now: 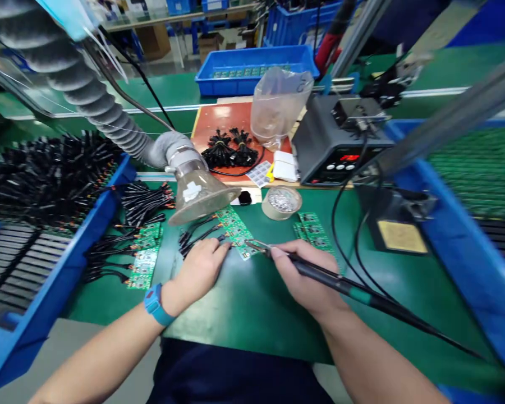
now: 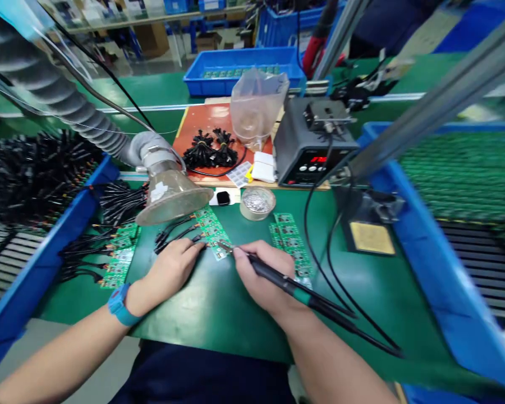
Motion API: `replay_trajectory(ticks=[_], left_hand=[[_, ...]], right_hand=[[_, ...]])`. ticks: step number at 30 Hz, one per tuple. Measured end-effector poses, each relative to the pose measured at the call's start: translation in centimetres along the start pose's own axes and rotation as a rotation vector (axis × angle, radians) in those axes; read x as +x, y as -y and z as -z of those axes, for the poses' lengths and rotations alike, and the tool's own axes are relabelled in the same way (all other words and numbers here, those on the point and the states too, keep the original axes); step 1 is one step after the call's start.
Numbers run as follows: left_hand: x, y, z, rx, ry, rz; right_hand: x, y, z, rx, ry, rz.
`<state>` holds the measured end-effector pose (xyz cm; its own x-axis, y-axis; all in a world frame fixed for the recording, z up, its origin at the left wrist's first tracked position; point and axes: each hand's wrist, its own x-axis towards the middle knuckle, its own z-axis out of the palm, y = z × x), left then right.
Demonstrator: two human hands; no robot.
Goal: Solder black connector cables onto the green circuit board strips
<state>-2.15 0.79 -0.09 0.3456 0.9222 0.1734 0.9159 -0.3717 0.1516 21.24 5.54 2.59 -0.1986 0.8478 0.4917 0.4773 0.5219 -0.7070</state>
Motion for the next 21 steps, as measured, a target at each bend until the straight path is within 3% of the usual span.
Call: replay_trajectory(ticks=[10, 21], left_hand=[[1.8, -0.2, 0.5, -0.139, 0.059, 0.078], [2.9, 0.4, 0.5, -0.195, 0.049, 0.019]], right_hand=[[-0.4, 0.5, -1.5, 0.062, 0.113, 0.048], [-0.9, 0.0, -2.0, 0.066, 0.175, 0.057]])
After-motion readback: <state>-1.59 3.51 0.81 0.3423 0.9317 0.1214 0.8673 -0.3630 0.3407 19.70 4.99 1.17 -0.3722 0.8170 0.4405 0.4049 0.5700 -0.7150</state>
